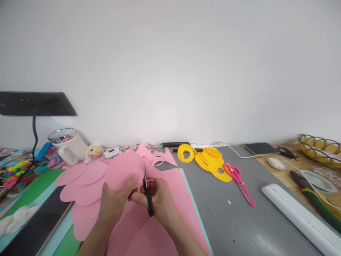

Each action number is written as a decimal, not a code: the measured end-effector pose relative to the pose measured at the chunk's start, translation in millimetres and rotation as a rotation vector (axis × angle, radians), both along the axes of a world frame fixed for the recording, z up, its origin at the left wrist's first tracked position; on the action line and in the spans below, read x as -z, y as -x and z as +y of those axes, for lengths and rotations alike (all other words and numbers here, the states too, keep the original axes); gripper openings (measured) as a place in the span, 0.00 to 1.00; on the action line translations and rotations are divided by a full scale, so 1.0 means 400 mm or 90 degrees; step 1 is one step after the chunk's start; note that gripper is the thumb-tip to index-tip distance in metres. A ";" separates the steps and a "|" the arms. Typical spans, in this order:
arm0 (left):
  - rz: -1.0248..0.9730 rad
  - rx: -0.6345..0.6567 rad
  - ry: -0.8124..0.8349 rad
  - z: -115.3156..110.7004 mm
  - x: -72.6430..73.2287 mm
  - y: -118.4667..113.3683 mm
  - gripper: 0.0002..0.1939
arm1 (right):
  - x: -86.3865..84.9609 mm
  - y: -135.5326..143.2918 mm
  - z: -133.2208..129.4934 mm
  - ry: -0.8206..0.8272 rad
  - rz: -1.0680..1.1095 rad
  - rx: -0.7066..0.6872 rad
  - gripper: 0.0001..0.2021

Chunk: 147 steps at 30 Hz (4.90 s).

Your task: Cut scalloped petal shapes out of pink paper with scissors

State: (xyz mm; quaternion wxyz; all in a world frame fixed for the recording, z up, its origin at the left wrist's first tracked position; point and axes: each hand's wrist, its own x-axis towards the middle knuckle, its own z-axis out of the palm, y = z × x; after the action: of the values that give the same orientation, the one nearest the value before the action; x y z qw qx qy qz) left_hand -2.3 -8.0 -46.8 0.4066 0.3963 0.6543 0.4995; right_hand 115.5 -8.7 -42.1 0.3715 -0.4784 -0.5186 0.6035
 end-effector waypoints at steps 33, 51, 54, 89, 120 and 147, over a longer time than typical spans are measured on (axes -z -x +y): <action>-0.019 -0.028 -0.040 -0.013 -0.034 -0.010 0.15 | 0.016 -0.001 -0.005 0.032 0.059 0.048 0.12; -0.043 -0.016 -0.112 -0.008 -0.010 -0.004 0.15 | 0.008 0.006 -0.004 0.055 0.029 0.074 0.11; -0.037 -0.017 -0.127 -0.007 -0.003 -0.001 0.15 | 0.009 0.003 -0.005 0.038 0.041 0.065 0.11; -0.040 0.015 -0.115 -0.010 -0.006 -0.009 0.21 | 0.014 0.002 -0.006 -0.016 0.046 0.033 0.12; -0.045 0.021 -0.079 -0.015 -0.020 -0.016 0.19 | 0.020 -0.004 -0.002 -0.027 0.099 0.028 0.09; -0.029 0.043 -0.102 -0.010 -0.002 -0.005 0.20 | 0.016 -0.005 -0.004 0.007 0.053 0.054 0.11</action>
State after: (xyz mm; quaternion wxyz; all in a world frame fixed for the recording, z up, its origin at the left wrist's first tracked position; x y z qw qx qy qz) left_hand -0.4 -11.9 -46.0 0.4052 0.4381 0.5888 0.5452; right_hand 117.5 -10.4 -48.5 0.4152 -0.4763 -0.4788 0.6095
